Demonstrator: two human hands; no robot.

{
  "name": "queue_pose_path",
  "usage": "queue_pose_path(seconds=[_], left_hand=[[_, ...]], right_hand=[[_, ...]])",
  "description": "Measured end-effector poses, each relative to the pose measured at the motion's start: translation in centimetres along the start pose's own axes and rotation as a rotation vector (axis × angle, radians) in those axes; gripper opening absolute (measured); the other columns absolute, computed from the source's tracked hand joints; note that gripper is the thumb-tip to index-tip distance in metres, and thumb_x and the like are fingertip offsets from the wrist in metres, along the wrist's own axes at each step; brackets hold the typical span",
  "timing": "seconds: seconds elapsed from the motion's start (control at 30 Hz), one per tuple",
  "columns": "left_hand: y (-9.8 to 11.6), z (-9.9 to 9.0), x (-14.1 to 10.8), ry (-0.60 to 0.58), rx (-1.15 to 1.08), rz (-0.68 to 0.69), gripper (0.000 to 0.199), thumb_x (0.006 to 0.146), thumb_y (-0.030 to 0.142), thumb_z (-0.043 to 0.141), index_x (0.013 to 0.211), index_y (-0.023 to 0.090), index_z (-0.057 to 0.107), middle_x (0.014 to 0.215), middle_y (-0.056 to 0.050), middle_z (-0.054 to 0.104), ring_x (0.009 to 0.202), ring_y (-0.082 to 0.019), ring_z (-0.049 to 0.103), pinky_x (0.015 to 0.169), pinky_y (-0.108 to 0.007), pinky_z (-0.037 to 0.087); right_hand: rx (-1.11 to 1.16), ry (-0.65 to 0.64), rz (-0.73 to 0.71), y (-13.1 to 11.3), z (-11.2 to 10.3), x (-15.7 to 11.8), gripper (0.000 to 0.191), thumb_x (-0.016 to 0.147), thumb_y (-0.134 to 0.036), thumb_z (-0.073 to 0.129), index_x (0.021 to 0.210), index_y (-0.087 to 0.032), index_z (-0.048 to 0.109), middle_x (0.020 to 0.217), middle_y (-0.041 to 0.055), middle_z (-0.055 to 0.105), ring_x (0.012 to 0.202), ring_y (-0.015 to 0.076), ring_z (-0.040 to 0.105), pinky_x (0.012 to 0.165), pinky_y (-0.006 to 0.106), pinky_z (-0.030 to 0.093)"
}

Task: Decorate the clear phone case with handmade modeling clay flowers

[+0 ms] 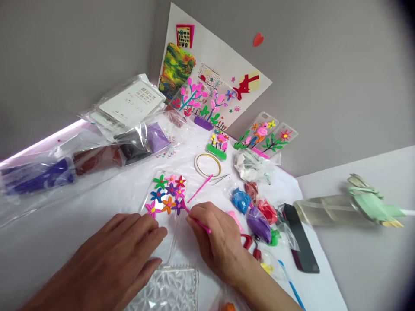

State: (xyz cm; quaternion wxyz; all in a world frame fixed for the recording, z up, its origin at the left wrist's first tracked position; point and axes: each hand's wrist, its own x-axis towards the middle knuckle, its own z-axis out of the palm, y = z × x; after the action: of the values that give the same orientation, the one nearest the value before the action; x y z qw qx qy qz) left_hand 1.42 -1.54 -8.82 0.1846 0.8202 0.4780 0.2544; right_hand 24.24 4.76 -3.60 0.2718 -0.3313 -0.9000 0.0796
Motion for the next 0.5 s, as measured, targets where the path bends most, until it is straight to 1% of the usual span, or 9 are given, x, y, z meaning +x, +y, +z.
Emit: queue_pose_path(seconds=[0.07, 0.13, 0.33, 0.4, 0.5], left_hand=[[0.07, -0.09, 0.07, -0.012, -0.002, 0.025, 0.030, 0.102, 0.031, 0.051, 0.124, 0.034, 0.070, 0.120, -0.001, 0.078, 0.113, -0.027, 0.073, 0.105, -0.043, 0.056], [0.18, -0.21, 0.11, -0.017, 0.002, 0.036, 0.031, 0.103, 0.029, 0.049, 0.125, 0.034, 0.070, 0.119, -0.001, 0.078, 0.111, -0.026, 0.074, 0.104, -0.043, 0.056], [0.46, -0.21, 0.24, 0.001, 0.040, 0.043, 0.028, 0.102, 0.026, 0.049, 0.120, 0.032, 0.069, 0.114, -0.001, 0.077, 0.107, -0.026, 0.072, 0.101, -0.043, 0.054], [0.45, -0.09, 0.25, 0.010, 0.056, 0.049, 0.027, 0.102, 0.024, 0.049, 0.117, 0.032, 0.069, 0.112, 0.000, 0.076, 0.103, -0.025, 0.070, 0.098, -0.041, 0.052], [0.39, 0.09, 0.23, 0.039, 0.104, 0.085, 0.025, 0.103, 0.022, 0.049, 0.119, 0.030, 0.066, 0.110, 0.000, 0.075, 0.100, -0.024, 0.068, 0.094, -0.041, 0.047]], right_hand=[[-0.004, -0.003, -0.003, 0.05, 0.09, 0.00, 0.014, 0.111, -0.017, 0.043, 0.109, -0.021, 0.056, 0.084, 0.0056, 0.071, 0.072, 0.0174, 0.067, 0.063, 0.027, 0.053], [-0.010, 0.000, -0.006, 0.10, 0.15, 0.01, 0.014, 0.111, -0.017, 0.043, 0.110, -0.021, 0.056, 0.084, 0.0056, 0.071, 0.072, 0.0173, 0.066, 0.062, 0.027, 0.052], [-0.021, -0.017, -0.020, 0.14, 0.11, 0.08, 0.013, 0.110, -0.014, 0.043, 0.111, -0.021, 0.054, 0.085, 0.0058, 0.071, 0.071, 0.0176, 0.065, 0.061, 0.027, 0.051], [-0.025, -0.030, -0.019, 0.12, 0.07, 0.10, 0.013, 0.110, -0.014, 0.043, 0.111, -0.021, 0.054, 0.084, 0.0056, 0.070, 0.069, 0.0179, 0.064, 0.060, 0.027, 0.050], [-0.032, -0.051, -0.027, 0.06, 0.05, 0.07, 0.014, 0.108, -0.012, 0.043, 0.110, -0.020, 0.054, 0.082, 0.0061, 0.070, 0.069, 0.0188, 0.063, 0.061, 0.027, 0.050]])
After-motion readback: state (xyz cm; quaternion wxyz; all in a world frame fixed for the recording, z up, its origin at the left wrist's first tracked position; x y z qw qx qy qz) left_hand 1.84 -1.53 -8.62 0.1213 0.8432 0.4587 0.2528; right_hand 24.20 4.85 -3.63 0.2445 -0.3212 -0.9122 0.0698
